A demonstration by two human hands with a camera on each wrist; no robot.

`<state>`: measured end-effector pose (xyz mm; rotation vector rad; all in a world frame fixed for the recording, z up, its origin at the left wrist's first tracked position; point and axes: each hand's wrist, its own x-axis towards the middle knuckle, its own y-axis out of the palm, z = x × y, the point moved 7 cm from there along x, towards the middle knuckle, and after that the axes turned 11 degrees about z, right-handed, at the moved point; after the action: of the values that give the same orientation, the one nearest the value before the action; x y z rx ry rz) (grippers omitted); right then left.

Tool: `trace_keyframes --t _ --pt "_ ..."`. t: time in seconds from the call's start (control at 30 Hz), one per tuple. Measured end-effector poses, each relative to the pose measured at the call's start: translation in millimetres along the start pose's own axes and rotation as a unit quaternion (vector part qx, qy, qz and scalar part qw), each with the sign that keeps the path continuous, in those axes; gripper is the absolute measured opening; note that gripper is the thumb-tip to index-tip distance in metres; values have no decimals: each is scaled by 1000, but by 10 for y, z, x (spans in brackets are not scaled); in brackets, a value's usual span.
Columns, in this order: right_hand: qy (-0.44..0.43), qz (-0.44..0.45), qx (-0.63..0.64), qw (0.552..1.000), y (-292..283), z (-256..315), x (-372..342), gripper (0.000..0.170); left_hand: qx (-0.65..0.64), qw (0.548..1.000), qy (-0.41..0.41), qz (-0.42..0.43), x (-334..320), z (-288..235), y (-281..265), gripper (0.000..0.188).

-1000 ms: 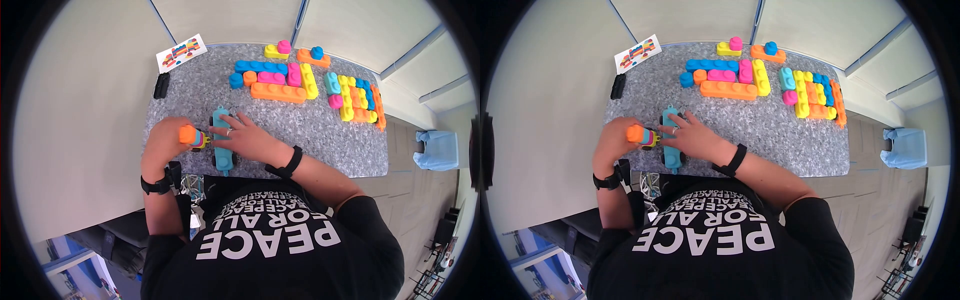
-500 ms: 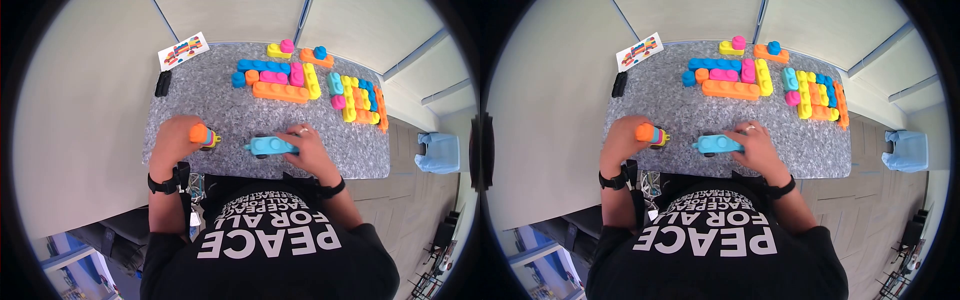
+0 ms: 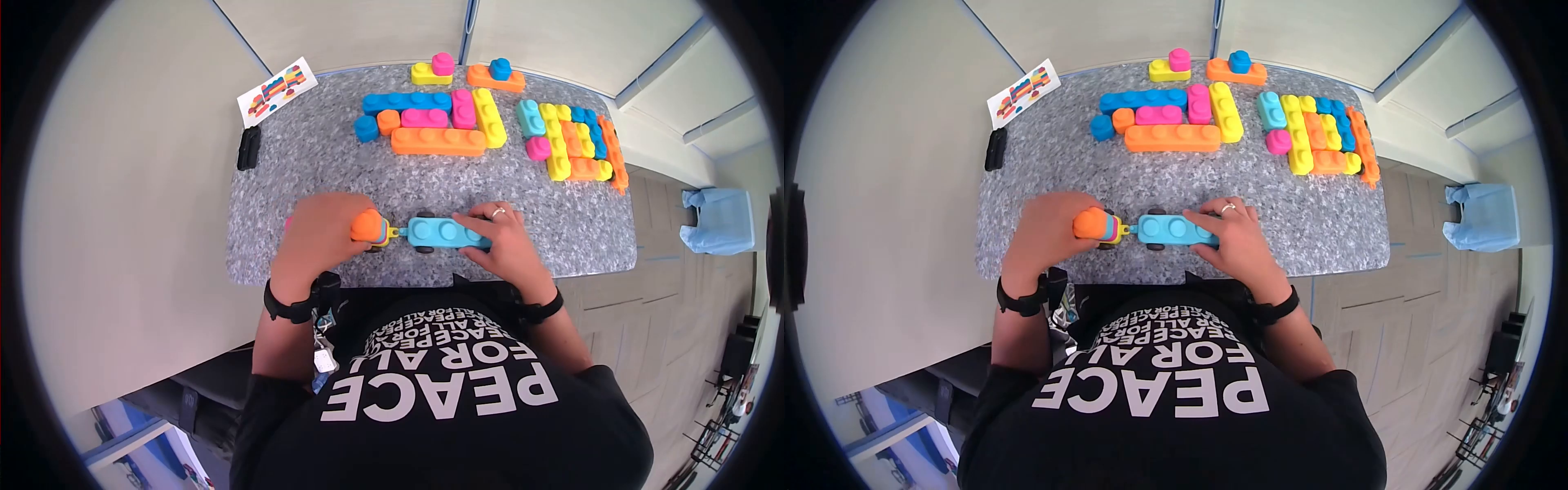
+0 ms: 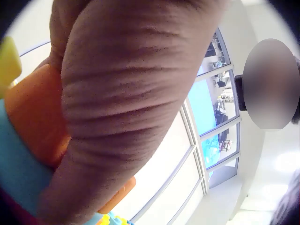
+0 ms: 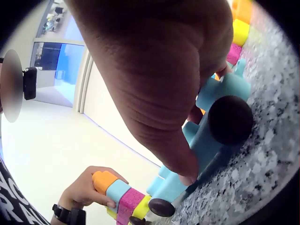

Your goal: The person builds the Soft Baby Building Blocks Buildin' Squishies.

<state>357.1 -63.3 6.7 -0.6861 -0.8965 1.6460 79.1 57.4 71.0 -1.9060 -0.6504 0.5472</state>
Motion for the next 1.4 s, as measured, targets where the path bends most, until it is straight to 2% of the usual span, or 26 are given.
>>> trace_keyframes --t 0.27,0.47,0.63,0.77,0.97,1.23,1.33,1.4 --pt "-10 2 20 1000 48 11 62 68 -62 998 -7 13 -14 -16 -121 47" --pt "-16 0 36 999 91 16 120 67 23 999 -22 16 61 -8 46 46" --pt "-2 -4 28 1000 23 -26 237 67 5 998 -55 11 97 73 5 49" --pt "-25 -2 43 999 37 -150 325 69 -9 997 -80 21 99 116 -46 51" --pt "-41 -18 52 998 21 -157 386 69 -49 996 -81 2 77 219 -76 52" --pt "-44 -5 65 997 24 -140 457 66 5 996 -92 -8 109 266 -94 50" --pt "-86 0 47 995 -83 -230 605 64 10 994 -107 12 109 294 -75 51" --pt "-84 -54 9 995 -322 -210 770 60 14 994 -110 11 104 305 -69 52"
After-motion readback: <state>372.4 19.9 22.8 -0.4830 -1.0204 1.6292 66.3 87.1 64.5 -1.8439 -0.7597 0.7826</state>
